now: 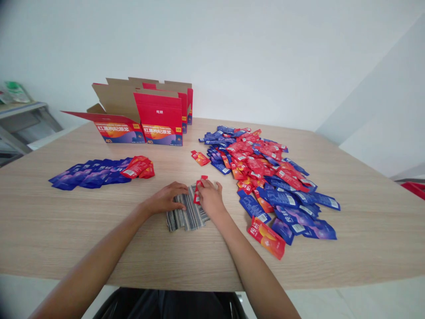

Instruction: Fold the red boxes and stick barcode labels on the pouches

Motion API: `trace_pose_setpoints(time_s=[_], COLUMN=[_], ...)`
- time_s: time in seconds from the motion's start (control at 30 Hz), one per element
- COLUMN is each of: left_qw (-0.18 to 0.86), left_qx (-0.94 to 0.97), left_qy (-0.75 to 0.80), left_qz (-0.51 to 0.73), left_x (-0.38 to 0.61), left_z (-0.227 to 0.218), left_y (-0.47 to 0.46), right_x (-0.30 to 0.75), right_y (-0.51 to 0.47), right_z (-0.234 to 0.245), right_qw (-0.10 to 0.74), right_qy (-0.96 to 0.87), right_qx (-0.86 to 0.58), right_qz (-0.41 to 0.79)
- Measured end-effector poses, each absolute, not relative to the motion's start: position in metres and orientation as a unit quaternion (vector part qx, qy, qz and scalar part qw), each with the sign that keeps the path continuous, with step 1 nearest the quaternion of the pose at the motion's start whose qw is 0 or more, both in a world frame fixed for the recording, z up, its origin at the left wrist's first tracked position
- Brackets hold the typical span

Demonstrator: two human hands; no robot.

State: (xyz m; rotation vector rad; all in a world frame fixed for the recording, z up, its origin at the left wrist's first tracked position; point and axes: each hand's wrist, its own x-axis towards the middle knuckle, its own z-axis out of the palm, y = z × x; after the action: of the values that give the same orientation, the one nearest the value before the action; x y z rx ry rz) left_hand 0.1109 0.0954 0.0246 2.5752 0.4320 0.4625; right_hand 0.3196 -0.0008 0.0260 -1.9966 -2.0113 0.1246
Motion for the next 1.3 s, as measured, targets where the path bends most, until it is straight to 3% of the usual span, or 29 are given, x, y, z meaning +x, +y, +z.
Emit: trace_pose_setpoints(time_s=[0.13,0.3,0.77,0.87,1.03,1.1,1.3], left_qw=[0.223,0.193,0.184,0.186,0.185,0.185,0.197], left_qx=[0.947,0.945,0.953,0.953,0.956,0.954,0.944], left_qy=[0.136,0.177,0.178,0.182,0.192,0.216,0.262], left_qz=[0.185,0.194,0.159,0.158,0.123,0.091,0.027], left_x=[0.112,0.116,0.113,0.113,0.108,0.103,0.091], left_z=[0.024,0.02,0.021,0.023,0.031,0.032,0.028], left_y=[0.093,0.088,0.093,0.092,0.092,0.094,0.104], right_x=[0.322,0.315,0.331,0.338,0.325,0.311,0.279], right_y=[-0.01,-0.029,-0.01,-0.012,-0.012,-0.017,-0.037], right_z=[0.029,0.038,0.037,0.035,0.029,0.029,0.034], right_qw=[0.134,0.183,0.108,0.155,0.357,0.376,0.254], right_qy=[-0.762,-0.824,-0.591,-0.604,-0.611,-0.64,-0.779], right_qx=[-0.628,-0.52,-0.8,-0.781,-0.704,-0.667,-0.569], right_qz=[0.087,0.129,-0.002,0.03,0.058,0.063,0.065])
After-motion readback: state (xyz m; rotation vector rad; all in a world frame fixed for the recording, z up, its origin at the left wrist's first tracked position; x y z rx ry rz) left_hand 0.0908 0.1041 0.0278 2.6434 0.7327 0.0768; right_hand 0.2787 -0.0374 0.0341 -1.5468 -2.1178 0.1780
